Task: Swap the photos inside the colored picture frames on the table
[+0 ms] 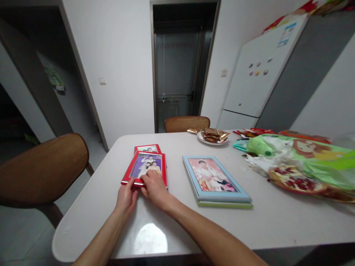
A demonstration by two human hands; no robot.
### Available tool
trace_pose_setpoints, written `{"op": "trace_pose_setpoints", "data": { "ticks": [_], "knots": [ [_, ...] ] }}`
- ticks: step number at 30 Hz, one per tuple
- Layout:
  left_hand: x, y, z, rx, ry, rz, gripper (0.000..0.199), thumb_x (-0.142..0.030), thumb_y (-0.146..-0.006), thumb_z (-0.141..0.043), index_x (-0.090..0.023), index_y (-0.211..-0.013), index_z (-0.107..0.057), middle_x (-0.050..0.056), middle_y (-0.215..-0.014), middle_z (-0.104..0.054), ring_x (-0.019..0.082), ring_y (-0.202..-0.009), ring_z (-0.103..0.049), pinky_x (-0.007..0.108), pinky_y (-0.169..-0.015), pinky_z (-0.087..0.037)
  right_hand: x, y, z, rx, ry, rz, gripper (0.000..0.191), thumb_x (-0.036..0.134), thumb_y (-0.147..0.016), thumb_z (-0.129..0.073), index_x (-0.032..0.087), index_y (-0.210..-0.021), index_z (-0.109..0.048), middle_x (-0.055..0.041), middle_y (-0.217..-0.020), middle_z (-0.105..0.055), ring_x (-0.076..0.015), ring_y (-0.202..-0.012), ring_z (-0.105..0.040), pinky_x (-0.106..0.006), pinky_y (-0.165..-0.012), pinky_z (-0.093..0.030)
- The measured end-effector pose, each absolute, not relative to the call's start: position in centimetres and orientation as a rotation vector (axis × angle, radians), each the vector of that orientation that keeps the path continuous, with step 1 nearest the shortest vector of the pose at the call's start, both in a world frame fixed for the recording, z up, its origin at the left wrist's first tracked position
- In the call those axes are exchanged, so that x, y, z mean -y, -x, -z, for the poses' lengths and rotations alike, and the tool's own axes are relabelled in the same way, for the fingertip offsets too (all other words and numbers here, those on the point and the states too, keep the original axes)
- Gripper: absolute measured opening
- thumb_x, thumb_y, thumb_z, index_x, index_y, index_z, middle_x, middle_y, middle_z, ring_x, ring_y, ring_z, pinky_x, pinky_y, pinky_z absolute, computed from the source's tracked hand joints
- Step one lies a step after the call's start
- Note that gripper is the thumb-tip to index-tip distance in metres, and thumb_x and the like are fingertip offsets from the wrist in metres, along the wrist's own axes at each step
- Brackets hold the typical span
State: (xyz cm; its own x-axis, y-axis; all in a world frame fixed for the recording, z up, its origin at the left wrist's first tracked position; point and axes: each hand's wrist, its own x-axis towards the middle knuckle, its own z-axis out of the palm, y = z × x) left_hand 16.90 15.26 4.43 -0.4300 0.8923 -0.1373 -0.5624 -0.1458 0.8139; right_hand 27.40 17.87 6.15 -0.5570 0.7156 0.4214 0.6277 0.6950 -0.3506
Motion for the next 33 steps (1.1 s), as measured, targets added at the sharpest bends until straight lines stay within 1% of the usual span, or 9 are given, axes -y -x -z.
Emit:
{"op": "trace_pose_setpoints", "data": {
  "ticks": [4, 9, 12, 15, 19, 23, 26, 30, 33],
  "knots": [
    [-12.0, -18.0, -6.6, -1.109, -0.843, -1.83, 0.03, -0.028, -0.07, -0.058, -0.015, -0.096, -0.056, 0.004, -0.09, -0.065, 0.019, -0.09, -0.057, 0.028, -0.079, -0.044, -16.0, -29.1, -8.3, 1.88, 0.979, -0.829, 0.044, 0.032, -0.07, -0.052, 0.018, -0.111, -0.049, -0.0093, -0.11, -0.05, -0.0199, -0.099, -0.046, -0.035, -0.084, -0.037],
    [-7.3, -19.1, -8.8, -1.326, -1.674, -1.576, 0.034, -0.024, -0.077, -0.049, -0.015, -0.11, -0.049, 0.008, -0.106, -0.06, 0.019, -0.096, -0.056, 0.03, -0.085, -0.043, -14.3, -31.7, -11.3, 1.158, 0.913, -1.426, 0.055, 0.048, -0.075, -0.043, 0.026, -0.124, -0.033, -0.0067, -0.119, -0.048, -0.0192, -0.098, -0.051, -0.033, -0.072, -0.045],
    [-5.6, -20.1, -8.1, -1.29, -2.219, -1.389, 0.043, -0.016, -0.075, -0.049, -0.013, -0.118, -0.042, 0.012, -0.12, -0.05, 0.02, -0.111, -0.046, 0.033, -0.092, -0.039, -13.1, -32.9, -11.2, 1.104, 0.792, -1.57, 0.055, 0.042, -0.073, -0.05, 0.026, -0.123, -0.034, -0.0064, -0.113, -0.054, -0.018, -0.092, -0.056, -0.03, -0.069, -0.047],
    [-5.0, -21.2, -6.3, -1.309, -2.557, -1.077, 0.044, -0.013, -0.074, -0.049, -0.011, -0.117, -0.043, 0.014, -0.123, -0.047, 0.023, -0.114, -0.042, 0.038, -0.091, -0.041, -12.8, -33.6, -9.3, 1.127, 0.874, -1.627, 0.063, 0.03, -0.067, -0.057, 0.02, -0.125, -0.032, -0.0059, -0.098, -0.063, -0.0167, -0.079, -0.061, -0.03, -0.071, -0.047],
    [-4.8, -21.5, -4.8, -1.433, -2.564, -0.686, 0.041, -0.015, -0.071, -0.053, -0.014, -0.112, -0.048, 0.011, -0.121, -0.049, 0.023, -0.112, -0.044, 0.04, -0.089, -0.042, -13.5, -34.2, -5.7, 1.315, 1.101, -1.501, 0.069, 0.017, -0.062, -0.053, 0.015, -0.126, -0.029, -0.0044, -0.088, -0.065, -0.0159, -0.072, -0.061, -0.03, -0.071, -0.047],
    [-4.5, -19.6, -4.9, -1.562, -2.452, -0.504, 0.046, -0.022, -0.068, -0.058, -0.015, -0.113, -0.048, 0.012, -0.124, -0.045, 0.025, -0.115, -0.041, 0.046, -0.095, -0.034, -14.1, -34.7, -3.9, 1.713, 1.372, -0.965, 0.056, 0.016, -0.062, -0.049, 0.014, -0.118, -0.044, -0.0078, -0.102, -0.06, -0.0176, -0.087, -0.057, -0.03, -0.081, -0.042],
    [-4.3, -18.0, -5.1, -1.668, -2.369, -0.463, 0.053, -0.025, -0.064, -0.061, -0.015, -0.114, -0.046, 0.013, -0.125, -0.044, 0.027, -0.116, -0.039, 0.052, -0.097, -0.027, -13.9, -34.8, -3.7, 1.956, 1.47, -0.624, 0.049, 0.017, -0.064, -0.046, 0.014, -0.113, -0.05, -0.0094, -0.102, -0.058, -0.019, -0.094, -0.052, -0.03, -0.086, -0.037],
    [-4.1, -16.7, -4.9, -1.701, -2.283, -0.509, 0.054, -0.028, -0.059, -0.065, -0.017, -0.11, -0.05, 0.013, -0.123, -0.046, 0.029, -0.115, -0.039, 0.053, -0.099, -0.021, -13.5, -34.5, -3.8, 2.139, 1.516, -0.448, 0.042, 0.017, -0.066, -0.044, 0.016, -0.107, -0.054, -0.0085, -0.09, -0.056, -0.018, -0.085, -0.052, -0.03, -0.078, -0.039],
    [-4.1, -16.0, -4.7, -1.688, -2.222, -0.577, 0.049, -0.028, -0.058, -0.067, -0.019, -0.104, -0.054, 0.013, -0.122, -0.048, 0.028, -0.113, -0.042, 0.054, -0.098, -0.019, -13.5, -34.3, -3.8, 2.176, 1.515, -0.382, 0.041, 0.016, -0.065, -0.046, 0.017, -0.105, -0.055, -0.0109, -0.105, -0.051, -0.0202, -0.096, -0.047, -0.032, -0.083, -0.036]
  ]
}}
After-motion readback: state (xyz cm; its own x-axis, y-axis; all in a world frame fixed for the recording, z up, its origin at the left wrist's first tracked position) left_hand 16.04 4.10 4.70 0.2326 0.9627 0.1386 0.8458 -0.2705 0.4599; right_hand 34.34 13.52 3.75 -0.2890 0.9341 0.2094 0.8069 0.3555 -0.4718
